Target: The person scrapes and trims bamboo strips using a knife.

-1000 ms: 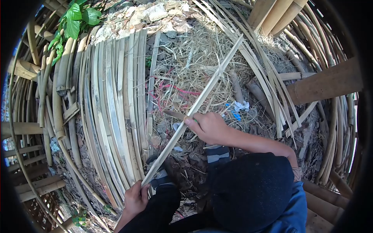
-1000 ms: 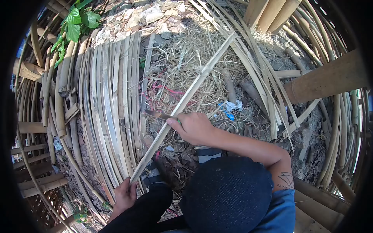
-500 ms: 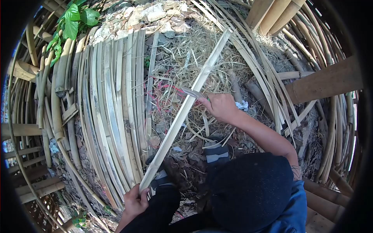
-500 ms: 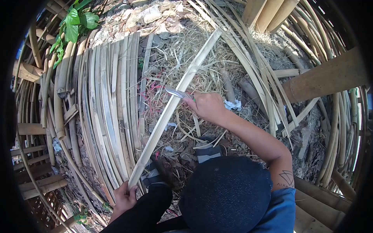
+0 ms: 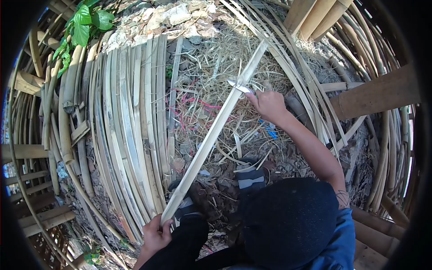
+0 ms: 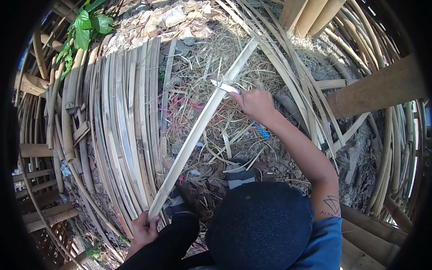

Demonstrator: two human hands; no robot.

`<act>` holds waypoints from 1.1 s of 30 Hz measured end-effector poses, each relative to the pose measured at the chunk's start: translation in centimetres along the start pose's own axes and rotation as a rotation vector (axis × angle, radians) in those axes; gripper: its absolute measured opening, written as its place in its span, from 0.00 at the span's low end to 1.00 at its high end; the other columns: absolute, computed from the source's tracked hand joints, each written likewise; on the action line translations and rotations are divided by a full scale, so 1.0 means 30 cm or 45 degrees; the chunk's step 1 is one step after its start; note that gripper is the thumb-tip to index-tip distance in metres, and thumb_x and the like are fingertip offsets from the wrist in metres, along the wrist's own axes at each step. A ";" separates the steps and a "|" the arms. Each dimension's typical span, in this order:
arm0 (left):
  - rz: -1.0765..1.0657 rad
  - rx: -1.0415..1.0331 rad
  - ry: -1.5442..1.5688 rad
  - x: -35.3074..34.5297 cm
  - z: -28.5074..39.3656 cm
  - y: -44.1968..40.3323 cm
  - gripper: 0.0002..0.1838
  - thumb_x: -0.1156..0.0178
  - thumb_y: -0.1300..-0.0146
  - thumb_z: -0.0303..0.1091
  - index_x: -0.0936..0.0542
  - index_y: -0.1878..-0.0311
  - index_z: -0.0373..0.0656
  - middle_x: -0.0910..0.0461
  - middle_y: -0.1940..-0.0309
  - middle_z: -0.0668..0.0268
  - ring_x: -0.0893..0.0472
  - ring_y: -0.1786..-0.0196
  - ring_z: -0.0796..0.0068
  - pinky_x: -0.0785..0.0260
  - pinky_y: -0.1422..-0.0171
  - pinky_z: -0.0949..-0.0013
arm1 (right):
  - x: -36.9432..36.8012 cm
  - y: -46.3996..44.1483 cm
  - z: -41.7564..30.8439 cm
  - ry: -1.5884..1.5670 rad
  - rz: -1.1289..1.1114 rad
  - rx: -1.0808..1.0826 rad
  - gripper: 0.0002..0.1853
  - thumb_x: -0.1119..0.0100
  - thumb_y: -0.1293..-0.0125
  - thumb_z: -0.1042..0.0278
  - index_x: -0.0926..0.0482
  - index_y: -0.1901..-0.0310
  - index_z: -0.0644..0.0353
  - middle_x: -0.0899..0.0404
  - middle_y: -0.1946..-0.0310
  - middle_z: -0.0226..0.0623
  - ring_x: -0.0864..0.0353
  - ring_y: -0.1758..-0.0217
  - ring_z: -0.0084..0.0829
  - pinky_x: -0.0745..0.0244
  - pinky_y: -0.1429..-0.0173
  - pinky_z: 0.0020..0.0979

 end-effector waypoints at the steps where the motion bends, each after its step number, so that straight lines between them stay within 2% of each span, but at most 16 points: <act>1: -0.010 0.010 0.005 0.000 0.001 0.001 0.09 0.33 0.36 0.31 0.19 0.59 0.34 0.23 0.84 0.57 0.20 0.85 0.67 0.32 0.80 0.67 | -0.004 0.003 0.003 -0.009 0.036 0.027 0.33 0.55 0.23 0.42 0.21 0.75 0.64 0.23 0.84 0.50 0.20 0.80 0.52 0.23 0.73 0.48; 3: -0.004 0.029 0.000 -0.005 -0.001 0.001 0.09 0.33 0.35 0.31 0.19 0.59 0.34 0.23 0.84 0.57 0.20 0.85 0.67 0.33 0.80 0.67 | -0.027 0.013 0.004 -0.018 0.071 0.049 0.33 0.56 0.23 0.42 0.21 0.75 0.64 0.23 0.84 0.50 0.21 0.82 0.51 0.24 0.74 0.48; 5: 0.005 0.048 -0.004 -0.012 -0.013 0.000 0.09 0.33 0.35 0.31 0.19 0.59 0.34 0.24 0.84 0.57 0.20 0.85 0.67 0.33 0.80 0.67 | -0.063 0.020 0.001 -0.435 0.016 -0.008 0.36 0.59 0.22 0.39 0.19 0.75 0.64 0.21 0.81 0.55 0.16 0.78 0.50 0.23 0.73 0.48; 6: 0.010 0.057 0.000 -0.015 -0.025 0.004 0.10 0.32 0.35 0.31 0.19 0.59 0.34 0.24 0.85 0.57 0.20 0.85 0.67 0.33 0.80 0.67 | -0.054 0.018 -0.021 -0.438 0.017 -0.006 0.36 0.59 0.22 0.39 0.19 0.75 0.64 0.21 0.81 0.55 0.16 0.78 0.50 0.23 0.73 0.48; 11: -0.020 0.078 -0.004 -0.010 -0.047 0.015 0.10 0.32 0.36 0.31 0.19 0.58 0.35 0.24 0.85 0.57 0.21 0.85 0.66 0.34 0.81 0.66 | -0.010 0.063 -0.140 -1.028 -0.344 -0.374 0.31 0.57 0.22 0.43 0.24 0.71 0.66 0.22 0.81 0.56 0.23 0.81 0.56 0.23 0.66 0.51; 12: 0.000 0.055 -0.013 -0.011 -0.047 0.015 0.09 0.32 0.36 0.31 0.19 0.58 0.35 0.25 0.85 0.57 0.22 0.86 0.66 0.34 0.81 0.65 | 0.008 0.079 -0.164 -1.027 -0.342 -0.375 0.31 0.57 0.22 0.43 0.24 0.71 0.66 0.22 0.81 0.56 0.23 0.81 0.56 0.23 0.66 0.51; 14: 0.019 0.029 -0.020 -0.012 -0.046 0.015 0.09 0.32 0.36 0.31 0.20 0.59 0.35 0.25 0.85 0.57 0.22 0.86 0.65 0.34 0.81 0.65 | 0.059 0.101 -0.231 -0.331 -0.156 0.206 0.29 0.57 0.21 0.46 0.24 0.69 0.68 0.21 0.81 0.55 0.19 0.78 0.56 0.24 0.68 0.52; 16: 0.046 -0.007 -0.044 -0.010 -0.046 0.017 0.09 0.32 0.37 0.30 0.20 0.59 0.35 0.25 0.85 0.56 0.23 0.86 0.63 0.34 0.81 0.63 | 0.052 0.086 -0.213 -0.255 -0.164 0.194 0.28 0.56 0.21 0.48 0.24 0.70 0.67 0.21 0.81 0.54 0.17 0.75 0.57 0.23 0.68 0.53; 18: 0.030 -0.005 -0.078 -0.002 -0.057 0.027 0.09 0.32 0.37 0.30 0.20 0.60 0.36 0.25 0.85 0.56 0.22 0.86 0.62 0.34 0.81 0.63 | 0.039 0.032 -0.128 -0.204 -0.157 -0.013 0.30 0.57 0.22 0.45 0.20 0.68 0.66 0.18 0.79 0.53 0.15 0.74 0.55 0.20 0.64 0.52; 20: 0.014 -0.001 -0.113 0.001 -0.068 0.035 0.09 0.32 0.37 0.30 0.20 0.60 0.36 0.25 0.85 0.56 0.22 0.85 0.60 0.34 0.81 0.62 | 0.041 0.012 -0.070 -0.121 -0.137 -0.003 0.30 0.56 0.22 0.45 0.20 0.68 0.65 0.18 0.79 0.52 0.15 0.74 0.54 0.20 0.65 0.51; 26: 0.030 0.007 -0.143 0.016 -0.050 0.048 0.08 0.32 0.37 0.30 0.21 0.62 0.36 0.25 0.84 0.55 0.21 0.83 0.57 0.32 0.79 0.59 | 0.028 -0.040 0.005 0.108 -0.188 0.296 0.31 0.58 0.22 0.44 0.20 0.70 0.65 0.17 0.78 0.51 0.15 0.74 0.55 0.19 0.63 0.51; 28: 0.047 0.005 -0.149 0.029 -0.054 0.065 0.07 0.33 0.37 0.29 0.21 0.63 0.37 0.25 0.84 0.55 0.21 0.83 0.55 0.32 0.78 0.60 | 0.018 -0.073 0.117 -0.011 -0.048 -0.134 0.33 0.58 0.22 0.41 0.20 0.71 0.65 0.18 0.77 0.54 0.15 0.72 0.56 0.20 0.60 0.54; 30: 0.059 0.079 -0.152 0.043 -0.143 0.139 0.07 0.33 0.37 0.28 0.21 0.62 0.36 0.24 0.84 0.55 0.21 0.83 0.57 0.32 0.78 0.61 | 0.121 -0.126 0.376 0.190 0.085 -0.342 0.35 0.61 0.22 0.40 0.18 0.68 0.67 0.18 0.75 0.58 0.15 0.67 0.59 0.22 0.54 0.58; 32: 0.072 0.181 -0.136 0.025 -0.162 0.168 0.07 0.34 0.37 0.28 0.21 0.62 0.36 0.24 0.84 0.56 0.21 0.83 0.60 0.32 0.78 0.63 | 0.223 -0.115 0.457 0.051 0.153 -0.514 0.36 0.61 0.21 0.40 0.18 0.64 0.70 0.19 0.74 0.62 0.16 0.63 0.61 0.24 0.53 0.56; 33: 0.120 0.202 -0.071 0.023 -0.148 0.153 0.07 0.34 0.36 0.28 0.22 0.61 0.35 0.24 0.85 0.58 0.21 0.83 0.65 0.33 0.78 0.65 | 0.241 -0.098 0.431 0.051 0.146 -0.520 0.36 0.61 0.21 0.40 0.18 0.64 0.70 0.19 0.74 0.62 0.16 0.63 0.61 0.24 0.53 0.56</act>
Point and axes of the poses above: each hand's wrist, its own y-axis away from the middle knuckle, its own x-axis out of the back of the hand, z = x × y, the point moved 3 cm from there along -y, towards the middle knuckle
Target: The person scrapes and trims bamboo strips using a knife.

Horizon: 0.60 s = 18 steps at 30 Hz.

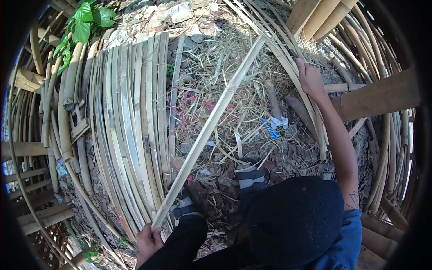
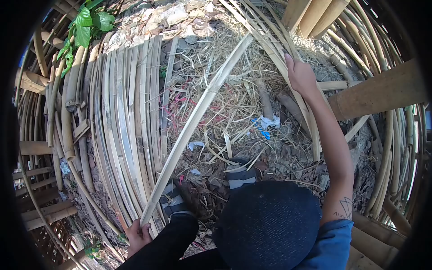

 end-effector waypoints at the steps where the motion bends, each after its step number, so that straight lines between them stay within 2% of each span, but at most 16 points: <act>1: 0.056 0.021 0.072 -0.002 0.012 -0.019 0.07 0.34 0.35 0.28 0.22 0.61 0.35 0.24 0.85 0.60 0.21 0.84 0.69 0.34 0.79 0.66 | 0.022 0.032 -0.053 -0.158 -0.004 0.005 0.35 0.60 0.22 0.41 0.18 0.62 0.71 0.20 0.74 0.62 0.17 0.64 0.62 0.25 0.55 0.54; 2: 0.026 0.046 0.084 -0.004 0.019 -0.027 0.08 0.35 0.34 0.28 0.22 0.60 0.33 0.25 0.86 0.62 0.23 0.83 0.78 0.35 0.79 0.70 | 0.034 0.072 -0.109 -0.314 -0.009 0.015 0.35 0.59 0.22 0.41 0.18 0.60 0.72 0.20 0.74 0.63 0.18 0.64 0.62 0.26 0.57 0.52; 4: 0.042 0.029 0.149 -0.024 0.012 -0.040 0.09 0.35 0.33 0.29 0.22 0.60 0.32 0.26 0.87 0.64 0.24 0.84 0.80 0.36 0.80 0.71 | 0.025 0.193 -0.252 -0.557 -0.112 0.063 0.33 0.54 0.23 0.41 0.18 0.60 0.71 0.21 0.75 0.61 0.18 0.67 0.59 0.27 0.59 0.49; 6: 0.066 0.011 0.200 -0.017 0.027 -0.054 0.09 0.34 0.33 0.29 0.21 0.60 0.31 0.26 0.87 0.65 0.25 0.84 0.82 0.36 0.80 0.72 | -0.014 0.331 -0.378 -0.828 -0.256 0.192 0.30 0.45 0.27 0.41 0.22 0.68 0.68 0.26 0.82 0.50 0.23 0.76 0.45 0.27 0.63 0.43; 7: -0.012 0.106 0.246 -0.015 0.043 -0.062 0.10 0.34 0.33 0.30 0.21 0.60 0.31 0.25 0.86 0.66 0.26 0.83 0.83 0.36 0.80 0.73 | -0.079 0.385 -0.407 -0.837 -0.224 0.314 0.29 0.40 0.29 0.41 0.24 0.72 0.64 0.29 0.85 0.40 0.28 0.79 0.33 0.29 0.67 0.37; 8: -0.096 0.204 0.289 -0.013 0.048 -0.062 0.10 0.34 0.32 0.31 0.20 0.60 0.31 0.24 0.85 0.67 0.26 0.82 0.85 0.36 0.79 0.75 | -0.090 0.449 -0.480 -1.229 -0.344 0.183 0.24 0.35 0.30 0.45 0.22 0.71 0.62 0.29 0.83 0.28 0.32 0.78 0.21 0.33 0.68 0.28; 9: -0.092 0.206 0.286 -0.023 0.036 -0.060 0.10 0.34 0.32 0.31 0.20 0.60 0.31 0.24 0.85 0.67 0.26 0.82 0.85 0.36 0.79 0.75 | -0.120 0.499 -0.542 -1.427 -0.393 0.079 0.23 0.34 0.30 0.48 0.22 0.69 0.63 0.29 0.81 0.25 0.33 0.76 0.18 0.34 0.68 0.25; 10: -0.138 0.235 0.453 -0.050 0.010 -0.064 0.11 0.34 0.31 0.33 0.19 0.60 0.32 0.23 0.83 0.68 0.26 0.81 0.85 0.36 0.78 0.75 | -0.154 0.542 -0.594 -1.621 -0.437 -0.031 0.21 0.33 0.30 0.50 0.21 0.66 0.63 0.29 0.79 0.21 0.34 0.74 0.14 0.35 0.68 0.22; 11: -0.185 0.261 0.620 -0.072 -0.005 -0.070 0.12 0.35 0.30 0.34 0.19 0.60 0.32 0.22 0.82 0.69 0.27 0.81 0.86 0.37 0.77 0.76 | -0.171 0.578 -0.649 -1.687 -0.458 -0.038 0.20 0.34 0.29 0.52 0.21 0.64 0.64 0.28 0.77 0.20 0.32 0.73 0.14 0.35 0.68 0.22; 13: -0.287 0.276 0.683 -0.088 -0.009 -0.085 0.13 0.36 0.29 0.36 0.19 0.61 0.33 0.22 0.81 0.69 0.27 0.80 0.85 0.37 0.76 0.76 | -0.179 0.626 -0.714 -1.757 -0.467 -0.045 0.19 0.34 0.29 0.53 0.21 0.62 0.64 0.27 0.76 0.19 0.31 0.72 0.14 0.35 0.69 0.22; 15: -0.384 0.295 0.751 -0.095 -0.002 -0.092 0.14 0.36 0.28 0.37 0.19 0.62 0.33 0.22 0.80 0.69 0.26 0.79 0.85 0.37 0.75 0.77 | -0.177 0.653 -0.746 -1.905 -0.511 -0.026 0.19 0.39 0.26 0.53 0.21 0.58 0.65 0.26 0.76 0.22 0.30 0.71 0.15 0.34 0.68 0.24; 16: -0.422 0.307 0.788 -0.094 0.005 -0.094 0.15 0.37 0.27 0.38 0.20 0.63 0.34 0.22 0.80 0.70 0.26 0.79 0.85 0.36 0.75 0.76 | -0.186 0.657 -0.745 -1.854 -0.295 0.167 0.20 0.44 0.23 0.52 0.22 0.61 0.64 0.24 0.79 0.30 0.25 0.76 0.23 0.31 0.69 0.29; 17: -0.463 0.319 0.825 -0.094 0.008 -0.098 0.15 0.37 0.27 0.39 0.20 0.64 0.35 0.22 0.81 0.70 0.26 0.80 0.84 0.36 0.75 0.75 | -0.199 0.652 -0.735 -1.855 -0.290 0.167 0.20 0.44 0.23 0.52 0.22 0.61 0.64 0.24 0.79 0.30 0.25 0.76 0.23 0.31 0.69 0.29; 18: -0.467 0.315 0.826 -0.094 0.003 -0.096 0.15 0.37 0.27 0.39 0.20 0.64 0.35 0.22 0.81 0.70 0.26 0.80 0.84 0.36 0.75 0.75 | -0.191 0.641 -0.726 -1.507 -0.266 0.413 0.20 0.45 0.24 0.51 0.24 0.63 0.63 0.23 0.80 0.35 0.23 0.78 0.30 0.29 0.71 0.32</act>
Point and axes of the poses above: each hand's wrist, its own y-axis away from the middle knuckle, its own x-axis out of the back of the hand, z = x × y, the point moved 3 cm from there along -y, towards the middle knuckle
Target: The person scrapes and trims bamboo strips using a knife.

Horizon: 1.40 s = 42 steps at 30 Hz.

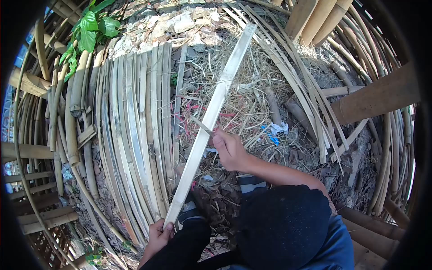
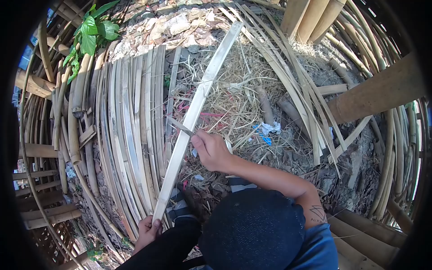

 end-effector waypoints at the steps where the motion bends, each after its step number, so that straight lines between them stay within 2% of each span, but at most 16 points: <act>1: -0.009 -0.028 -0.028 0.005 -0.009 0.007 0.16 0.37 0.27 0.40 0.21 0.65 0.35 0.22 0.81 0.70 0.26 0.80 0.84 0.35 0.75 0.75 | 0.010 -0.005 0.001 0.355 -0.145 0.142 0.20 0.47 0.24 0.51 0.25 0.65 0.62 0.23 0.81 0.40 0.21 0.81 0.37 0.28 0.73 0.35; 2: -0.019 -0.055 -0.057 0.011 -0.017 0.014 0.17 0.37 0.27 0.41 0.22 0.66 0.35 0.23 0.82 0.70 0.26 0.80 0.84 0.35 0.75 0.75 | 0.033 -0.014 0.010 0.357 -0.143 0.142 0.20 0.47 0.24 0.51 0.25 0.65 0.62 0.23 0.81 0.40 0.21 0.81 0.37 0.28 0.73 0.35; 4: -0.032 -0.033 -0.090 0.024 -0.029 0.026 0.16 0.36 0.28 0.40 0.21 0.65 0.35 0.22 0.81 0.70 0.24 0.79 0.84 0.33 0.74 0.75 | 0.072 -0.044 -0.011 0.793 -0.231 0.490 0.21 0.44 0.27 0.48 0.27 0.69 0.59 0.23 0.84 0.42 0.22 0.83 0.45 0.28 0.78 0.41; 8: -0.019 -0.037 -0.226 0.024 -0.022 0.050 0.13 0.30 0.33 0.35 0.18 0.61 0.31 0.17 0.78 0.67 0.20 0.74 0.83 0.28 0.68 0.75 | 0.163 -0.105 -0.004 1.044 -0.399 0.639 0.24 0.43 0.29 0.44 0.25 0.72 0.58 0.24 0.85 0.39 0.21 0.85 0.40 0.28 0.81 0.40; 18: -0.027 -0.007 -0.238 0.022 -0.006 0.067 0.13 0.27 0.37 0.31 0.17 0.58 0.30 0.15 0.72 0.66 0.19 0.68 0.84 0.26 0.65 0.75 | 0.290 -0.201 0.087 1.377 -0.324 0.528 0.26 0.41 0.31 0.41 0.24 0.75 0.57 0.22 0.84 0.40 0.19 0.84 0.40 0.27 0.81 0.41; 24: -0.044 -0.081 -0.248 0.025 -0.018 0.066 0.13 0.28 0.36 0.31 0.17 0.59 0.30 0.15 0.71 0.66 0.19 0.68 0.83 0.26 0.65 0.75 | 0.326 -0.218 0.106 1.550 -0.251 0.652 0.23 0.43 0.29 0.43 0.24 0.71 0.57 0.22 0.83 0.39 0.19 0.81 0.38 0.27 0.77 0.41; 26: -0.084 -0.007 -0.334 0.023 -0.001 0.059 0.12 0.29 0.35 0.31 0.17 0.59 0.30 0.14 0.70 0.67 0.18 0.67 0.83 0.26 0.63 0.74 | 0.339 -0.223 0.143 1.478 -0.307 0.553 0.25 0.49 0.25 0.44 0.22 0.70 0.59 0.21 0.81 0.45 0.17 0.78 0.45 0.24 0.72 0.49; 28: -0.073 0.024 -0.181 0.048 -0.059 0.103 0.12 0.30 0.35 0.31 0.17 0.59 0.31 0.15 0.70 0.68 0.19 0.67 0.84 0.26 0.63 0.75 | 0.459 -0.298 0.237 1.359 0.072 -0.138 0.29 0.55 0.23 0.42 0.19 0.65 0.64 0.17 0.75 0.54 0.17 0.76 0.55 0.22 0.70 0.51; 29: -0.062 0.053 -0.025 0.055 -0.082 0.113 0.11 0.30 0.34 0.31 0.17 0.59 0.31 0.15 0.70 0.68 0.19 0.66 0.85 0.26 0.62 0.75 | 0.631 -0.348 0.247 1.368 0.318 -0.297 0.32 0.62 0.20 0.43 0.17 0.61 0.66 0.17 0.73 0.59 0.17 0.71 0.60 0.22 0.64 0.56; 31: -0.015 0.066 0.008 0.073 -0.054 0.111 0.10 0.31 0.33 0.31 0.17 0.59 0.32 0.15 0.70 0.69 0.20 0.66 0.86 0.27 0.62 0.75 | 0.817 -0.362 0.147 1.496 0.498 -0.192 0.32 0.61 0.21 0.42 0.16 0.65 0.63 0.19 0.77 0.58 0.16 0.69 0.60 0.23 0.62 0.57; 33: 0.010 0.064 0.103 0.057 -0.030 0.143 0.08 0.34 0.32 0.31 0.17 0.60 0.34 0.17 0.71 0.71 0.23 0.67 0.87 0.29 0.63 0.76 | 0.798 -0.326 0.112 1.437 0.551 -0.172 0.33 0.61 0.21 0.42 0.17 0.68 0.64 0.19 0.77 0.59 0.18 0.70 0.60 0.25 0.64 0.54; 35: 0.095 -0.067 0.055 0.062 -0.054 0.112 0.08 0.34 0.31 0.30 0.17 0.61 0.35 0.18 0.73 0.72 0.24 0.69 0.88 0.32 0.65 0.77 | 0.675 -0.301 0.094 0.983 0.514 -0.224 0.33 0.57 0.21 0.42 0.21 0.71 0.66 0.24 0.83 0.52 0.22 0.77 0.47 0.30 0.68 0.45; 38: 0.054 -0.001 0.141 0.043 -0.023 0.089 0.09 0.34 0.32 0.32 0.20 0.65 0.37 0.24 0.79 0.75 0.30 0.77 0.88 0.42 0.74 0.76 | 0.415 -0.185 0.102 0.187 0.274 -0.282 0.27 0.48 0.22 0.45 0.25 0.69 0.63 0.33 0.79 0.27 0.36 0.71 0.18 0.38 0.68 0.30; 39: 0.053 -0.012 0.136 0.046 -0.019 0.080 0.09 0.34 0.32 0.32 0.20 0.65 0.37 0.24 0.79 0.75 0.30 0.77 0.88 0.42 0.74 0.76 | 0.315 -0.136 0.076 -0.121 0.193 -0.365 0.22 0.44 0.24 0.48 0.23 0.67 0.61 0.30 0.77 0.23 0.34 0.71 0.17 0.38 0.67 0.27; 41: -0.044 0.016 0.141 0.048 -0.022 0.073 0.10 0.34 0.32 0.34 0.21 0.65 0.37 0.25 0.79 0.74 0.30 0.77 0.87 0.42 0.74 0.76 | 0.101 -0.079 0.001 -0.550 0.125 -0.202 0.14 0.33 0.29 0.58 0.21 0.63 0.61 0.30 0.77 0.20 0.33 0.72 0.14 0.36 0.66 0.23; 42: -0.047 0.019 0.130 0.048 -0.007 0.070 0.10 0.34 0.32 0.34 0.21 0.65 0.37 0.25 0.79 0.74 0.30 0.77 0.87 0.42 0.74 0.76 | 0.022 -0.050 -0.010 -0.472 0.029 -0.344 0.13 0.30 0.31 0.60 0.20 0.60 0.61 0.27 0.77 0.20 0.32 0.73 0.12 0.35 0.67 0.22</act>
Point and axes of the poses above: each hand's wrist, its own y-axis away from the middle knuckle, its own x-axis out of the back of the hand, z = x × y, the point moved 3 cm from there along -y, towards the middle knuckle
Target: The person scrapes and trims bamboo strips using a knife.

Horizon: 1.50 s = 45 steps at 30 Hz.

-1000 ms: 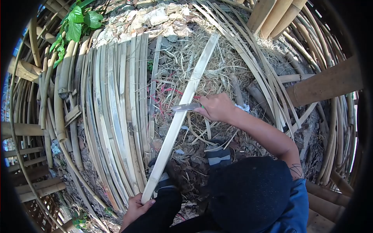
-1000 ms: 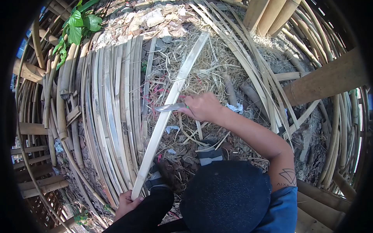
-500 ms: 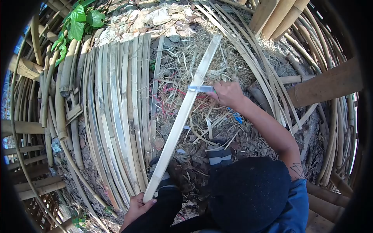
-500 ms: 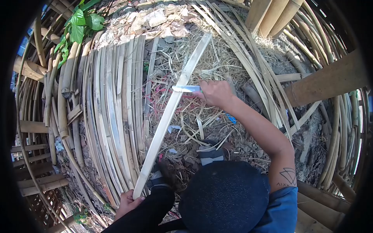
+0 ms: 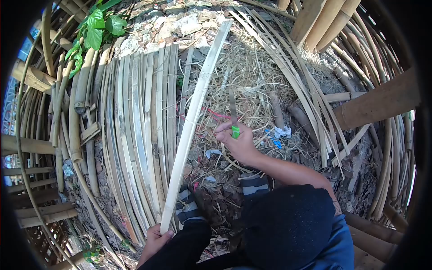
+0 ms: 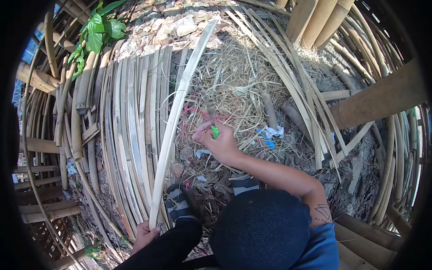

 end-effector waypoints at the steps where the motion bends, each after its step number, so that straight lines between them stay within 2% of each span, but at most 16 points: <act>1: -0.040 0.034 -0.030 -0.009 0.017 -0.004 0.09 0.34 0.31 0.32 0.21 0.64 0.37 0.24 0.79 0.74 0.29 0.77 0.87 0.40 0.73 0.76 | -0.068 0.017 0.024 -0.115 -0.013 -0.106 0.13 0.31 0.30 0.59 0.19 0.59 0.62 0.26 0.76 0.20 0.31 0.73 0.11 0.34 0.67 0.22; 6: -0.199 0.092 -0.086 0.025 -0.021 -0.058 0.09 0.36 0.29 0.34 0.21 0.63 0.38 0.24 0.79 0.74 0.27 0.78 0.87 0.38 0.74 0.78 | -0.194 0.017 0.053 -0.430 0.182 -0.302 0.17 0.41 0.24 0.57 0.20 0.54 0.67 0.23 0.75 0.22 0.30 0.75 0.11 0.36 0.73 0.22; 9: -0.388 0.212 -0.118 0.054 -0.054 -0.115 0.13 0.37 0.28 0.38 0.21 0.55 0.36 0.18 0.70 0.65 0.19 0.69 0.77 0.29 0.64 0.73 | -0.220 0.046 0.022 -0.428 0.224 -0.311 0.18 0.43 0.23 0.58 0.22 0.51 0.70 0.23 0.74 0.23 0.30 0.75 0.12 0.36 0.74 0.22; 11: -0.027 -0.375 -0.774 0.045 0.057 -0.184 0.19 0.39 0.27 0.41 0.24 0.44 0.35 0.17 0.54 0.55 0.17 0.53 0.65 0.26 0.48 0.65 | -0.250 0.088 0.024 -0.433 0.164 -0.343 0.19 0.43 0.23 0.58 0.23 0.49 0.71 0.23 0.74 0.24 0.29 0.75 0.13 0.35 0.73 0.22; 13: 0.052 -0.574 -0.705 -0.026 0.241 -0.232 0.24 0.40 0.28 0.43 0.28 0.39 0.35 0.22 0.43 0.51 0.22 0.41 0.58 0.31 0.35 0.59 | -0.297 0.128 0.020 -0.446 0.084 -0.378 0.20 0.43 0.23 0.57 0.24 0.47 0.72 0.23 0.74 0.24 0.29 0.74 0.13 0.35 0.73 0.22; 16: 0.024 -0.639 -0.627 -0.170 0.412 -0.294 0.22 0.42 0.26 0.42 0.28 0.39 0.35 0.19 0.52 0.52 0.18 0.50 0.61 0.27 0.45 0.61 | -0.336 0.174 -0.004 -0.329 -0.062 -0.451 0.23 0.43 0.24 0.55 0.25 0.45 0.73 0.23 0.74 0.27 0.28 0.74 0.16 0.32 0.71 0.26; 17: -0.040 -0.487 -0.593 -0.206 0.426 -0.319 0.21 0.43 0.26 0.42 0.27 0.40 0.35 0.19 0.59 0.53 0.18 0.57 0.63 0.27 0.52 0.61 | -0.336 0.177 -0.004 -0.324 -0.077 -0.448 0.23 0.43 0.24 0.55 0.25 0.45 0.73 0.23 0.74 0.27 0.28 0.74 0.16 0.32 0.71 0.26; 19: -0.102 -0.338 -0.548 -0.258 0.420 -0.336 0.20 0.44 0.25 0.41 0.27 0.41 0.35 0.18 0.67 0.54 0.18 0.64 0.64 0.27 0.58 0.61 | -0.324 0.172 -0.031 -0.044 -0.135 -0.141 0.23 0.43 0.24 0.55 0.25 0.44 0.72 0.21 0.74 0.30 0.25 0.72 0.19 0.29 0.69 0.32; 20: -0.014 -0.379 -0.531 -0.267 0.419 -0.343 0.19 0.44 0.25 0.41 0.26 0.43 0.34 0.21 0.73 0.55 0.20 0.70 0.63 0.29 0.63 0.61 | -0.298 0.166 -0.060 0.108 -0.105 0.185 0.21 0.43 0.25 0.54 0.24 0.49 0.70 0.20 0.75 0.37 0.19 0.73 0.30 0.26 0.67 0.38; 21: 0.072 -0.415 -0.512 -0.267 0.416 -0.344 0.18 0.44 0.24 0.41 0.24 0.46 0.33 0.23 0.79 0.56 0.21 0.76 0.62 0.30 0.69 0.60 | -0.253 0.156 -0.074 0.106 -0.111 0.181 0.21 0.43 0.25 0.54 0.24 0.49 0.70 0.20 0.75 0.37 0.19 0.73 0.30 0.26 0.67 0.38; 24: 0.144 -0.488 -0.667 -0.268 0.403 -0.309 0.17 0.43 0.25 0.41 0.23 0.52 0.32 0.22 0.80 0.54 0.19 0.77 0.54 0.30 0.69 0.57 | -0.181 0.132 -0.087 0.665 -0.278 0.402 0.22 0.40 0.29 0.50 0.26 0.63 0.67 0.22 0.80 0.43 0.20 0.80 0.50 0.24 0.72 0.42; 25: 0.147 -0.481 -0.662 -0.270 0.402 -0.301 0.17 0.43 0.25 0.41 0.23 0.52 0.32 0.22 0.80 0.54 0.19 0.77 0.54 0.30 0.69 0.57 | -0.163 0.120 -0.082 0.664 -0.285 0.397 0.22 0.40 0.29 0.50 0.26 0.63 0.67 0.22 0.80 0.43 0.20 0.80 0.50 0.24 0.72 0.42; 28: 0.138 -0.449 -0.683 -0.275 0.414 -0.280 0.19 0.41 0.26 0.42 0.24 0.57 0.31 0.21 0.79 0.49 0.17 0.74 0.46 0.29 0.68 0.53 | -0.131 0.106 -0.104 1.241 -0.320 1.048 0.26 0.36 0.35 0.41 0.27 0.73 0.59 0.27 0.85 0.37 0.21 0.83 0.36 0.27 0.81 0.35; 37: 0.168 -0.413 -0.879 -0.280 0.437 -0.264 0.22 0.39 0.27 0.45 0.26 0.63 0.30 0.23 0.82 0.44 0.19 0.75 0.41 0.30 0.71 0.48 | -0.008 0.043 -0.093 1.651 -0.343 1.018 0.29 0.35 0.38 0.39 0.30 0.76 0.58 0.31 0.85 0.35 0.24 0.84 0.36 0.28 0.79 0.36; 39: 0.218 -0.367 -0.866 -0.263 0.404 -0.255 0.20 0.39 0.27 0.42 0.24 0.63 0.30 0.24 0.84 0.54 0.22 0.82 0.64 0.34 0.76 0.60 | 0.026 0.018 -0.077 1.757 -0.270 0.975 0.29 0.34 0.38 0.39 0.30 0.77 0.58 0.31 0.85 0.35 0.24 0.84 0.36 0.28 0.78 0.36; 45: 0.218 -0.310 -0.910 -0.246 0.380 -0.224 0.20 0.40 0.26 0.41 0.25 0.65 0.31 0.25 0.85 0.54 0.23 0.83 0.63 0.35 0.76 0.59 | 0.072 0.030 -0.074 1.781 -0.262 1.123 0.28 0.36 0.37 0.38 0.27 0.78 0.56 0.28 0.87 0.35 0.23 0.86 0.34 0.28 0.82 0.35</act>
Point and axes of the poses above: each hand's wrist, its own y-axis away from the middle knuckle, its own x-axis out of the back of the hand, z = x × y, the point moved 3 cm from there along -y, towards the middle knuckle
